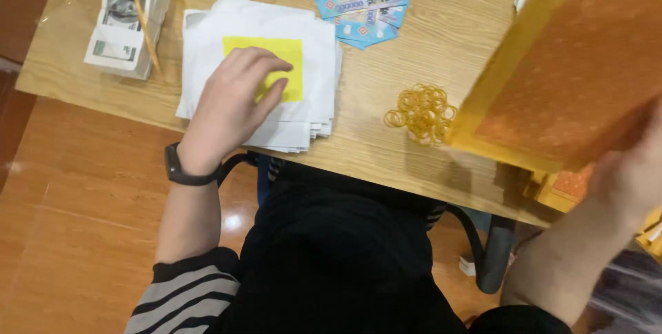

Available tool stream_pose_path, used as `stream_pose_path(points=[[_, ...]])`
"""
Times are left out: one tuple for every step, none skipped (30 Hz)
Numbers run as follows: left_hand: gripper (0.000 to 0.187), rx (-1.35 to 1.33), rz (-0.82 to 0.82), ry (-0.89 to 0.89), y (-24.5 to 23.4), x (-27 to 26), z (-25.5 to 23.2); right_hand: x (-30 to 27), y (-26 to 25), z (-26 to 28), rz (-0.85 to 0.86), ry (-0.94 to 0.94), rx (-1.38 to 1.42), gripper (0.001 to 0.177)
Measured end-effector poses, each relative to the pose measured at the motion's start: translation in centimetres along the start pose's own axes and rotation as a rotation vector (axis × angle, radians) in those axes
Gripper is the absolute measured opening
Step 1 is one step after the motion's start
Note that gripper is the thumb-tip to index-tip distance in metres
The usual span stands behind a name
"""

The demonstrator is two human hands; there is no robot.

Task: Sorting, stamping, and bundling various types of ritual paper and imitation money on a desk

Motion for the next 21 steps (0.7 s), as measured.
stream_pose_path(points=[[0.018, 0.174, 0.140, 0.166, 1.6, -0.6, -0.7, -3.2, 4.1, 3.2, 0.002, -0.009, 0.083, 0.024], [0.018, 0.181, 0.137, 0.158, 1.8, -0.8, -0.1, -4.6, 6.6, 4.1, 0.011, -0.007, 0.087, 0.024], [0.016, 0.212, 0.153, 0.200, 2.2, -1.1, 0.1, -6.3, 10.2, 2.8, 0.113, 0.224, 0.133, 0.012], [0.014, 0.243, 0.169, 0.241, 2.7, -1.3, 0.3, -8.7, 13.7, 1.8, 0.209, 0.457, 0.177, 0.005], [0.014, 0.247, 0.172, 0.237, 2.6, -0.9, 1.1, -9.4, 14.7, 2.0, 0.213, 0.462, 0.179, 0.005], [0.014, 0.235, 0.151, 0.211, 2.3, -0.3, 2.0, -11.0, 16.0, 0.9, 0.289, 0.600, 0.041, 0.015], [0.014, 0.221, 0.127, 0.188, 2.1, 0.3, 2.8, -12.6, 17.0, -0.1, 0.364, 0.732, -0.099, 0.028], [0.014, 0.223, 0.127, 0.186, 2.3, 0.7, 3.7, -13.2, 17.3, 0.9, 0.367, 0.732, -0.098, 0.028], [0.014, 0.270, 0.089, 0.184, 2.1, 1.4, 4.6, -13.6, 16.9, 1.4, 0.370, 0.741, -0.301, 0.041], [0.014, 0.317, 0.050, 0.183, 2.0, 2.2, 5.4, -13.8, 16.3, 2.0, 0.370, 0.746, -0.503, 0.056], [0.014, 0.316, 0.047, 0.186, 2.5, 2.5, 6.4, -13.8, 16.1, 2.0, 0.367, 0.743, -0.503, 0.056], [0.014, 0.428, 0.053, 0.213, 3.1, 2.8, 7.3, -13.6, 16.3, 2.3, 0.411, 0.667, -0.539, 0.054], [0.014, 0.537, 0.056, 0.241, 3.9, 3.1, 8.3, -13.2, 16.4, 2.7, 0.451, 0.588, -0.577, 0.053], [0.014, 0.532, 0.052, 0.244, 4.3, 3.0, 8.4, -13.3, 16.1, 2.8, 0.445, 0.583, -0.580, 0.053], [0.015, 0.593, 0.019, 0.264, 4.4, 3.0, 8.5, -13.5, 15.9, 2.7, 0.439, 0.611, -0.573, 0.051], [0.016, 0.654, -0.015, 0.284, 4.4, 3.0, 8.6, -13.6, 15.7, 2.5, 0.433, 0.638, -0.565, 0.049], [0.016, 0.654, -0.014, 0.284, 4.4, 3.1, 8.3, -13.5, 15.7, 2.7, 0.433, 0.639, -0.566, 0.049], [0.015, 0.676, -0.044, 0.304, 4.3, 3.2, 7.8, -13.4, 15.9, 2.8, 0.461, 0.612, -0.593, 0.050], [0.016, 0.697, -0.071, 0.322, 4.1, 3.0, 7.3, -13.4, 16.0, 2.9, 0.491, 0.588, -0.621, 0.051], [0.016, 0.697, -0.068, 0.320, 4.3, 3.1, 7.4, -13.3, 15.8, 2.5, 0.493, 0.591, -0.622, 0.051], [0.017, 0.708, -0.089, 0.321, 4.3, 3.1, 7.5, -13.0, 15.9, 2.6, 0.519, 0.518, -0.615, 0.049]])
Point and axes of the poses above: each hand's wrist, its own x-axis towards the middle knuckle, its own y-axis out of the palm, z = x × y, the point moved 10 cm from there along x, towards the middle knuckle, and after that the axes turned 6 degrees about -z, right-handed, at the moved point
